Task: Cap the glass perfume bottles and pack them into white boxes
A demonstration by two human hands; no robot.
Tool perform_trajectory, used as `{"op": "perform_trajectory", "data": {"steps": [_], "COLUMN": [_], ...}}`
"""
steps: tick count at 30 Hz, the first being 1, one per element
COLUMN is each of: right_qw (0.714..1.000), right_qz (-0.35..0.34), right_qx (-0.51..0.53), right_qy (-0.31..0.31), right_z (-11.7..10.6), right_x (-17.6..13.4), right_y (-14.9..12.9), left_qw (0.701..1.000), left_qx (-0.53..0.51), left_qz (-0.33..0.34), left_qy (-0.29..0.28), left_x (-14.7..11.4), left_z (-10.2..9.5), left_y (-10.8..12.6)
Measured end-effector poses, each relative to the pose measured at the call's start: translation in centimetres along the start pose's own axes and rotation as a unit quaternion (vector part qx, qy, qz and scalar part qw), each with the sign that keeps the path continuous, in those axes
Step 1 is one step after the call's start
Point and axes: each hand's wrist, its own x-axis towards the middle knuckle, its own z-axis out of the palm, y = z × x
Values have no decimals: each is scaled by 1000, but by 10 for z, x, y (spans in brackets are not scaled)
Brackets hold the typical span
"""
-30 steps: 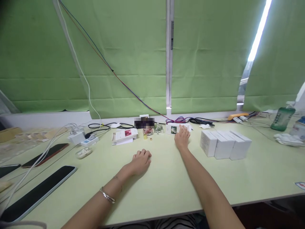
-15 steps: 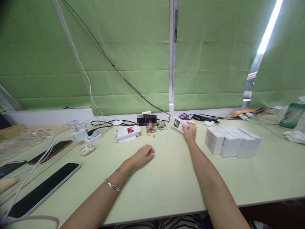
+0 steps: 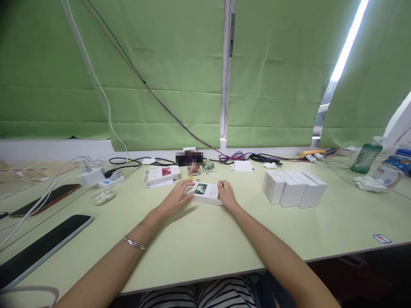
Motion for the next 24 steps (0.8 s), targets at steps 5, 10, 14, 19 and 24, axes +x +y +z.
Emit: {"op": "perform_trajectory", "data": {"steps": [5,10,14,19,24], "right_qw": [997,989,982,975,958], "right_qz": [0,-29,-66,-100,-117], "right_qx": [39,57,37,0,15], "right_qy": [-68,-133,-174,-200,-262], "right_z": [-13,-17,-19,-23,-25], "right_x": [14,15,10,10,11], "right_y": [6,9,4,3,6], "left_qw": [997,995,992,991,988], "left_qx": [23,48,49,51,26], "left_qz": [-39,-42,-42,-51,-79], "left_qy": [-68,-78,-104,-115,-129], "left_x": [0,4,4,3,3], "left_z": [6,3,-2,-6,-8], "left_y": [-7,-14,-17,-17,-16]}}
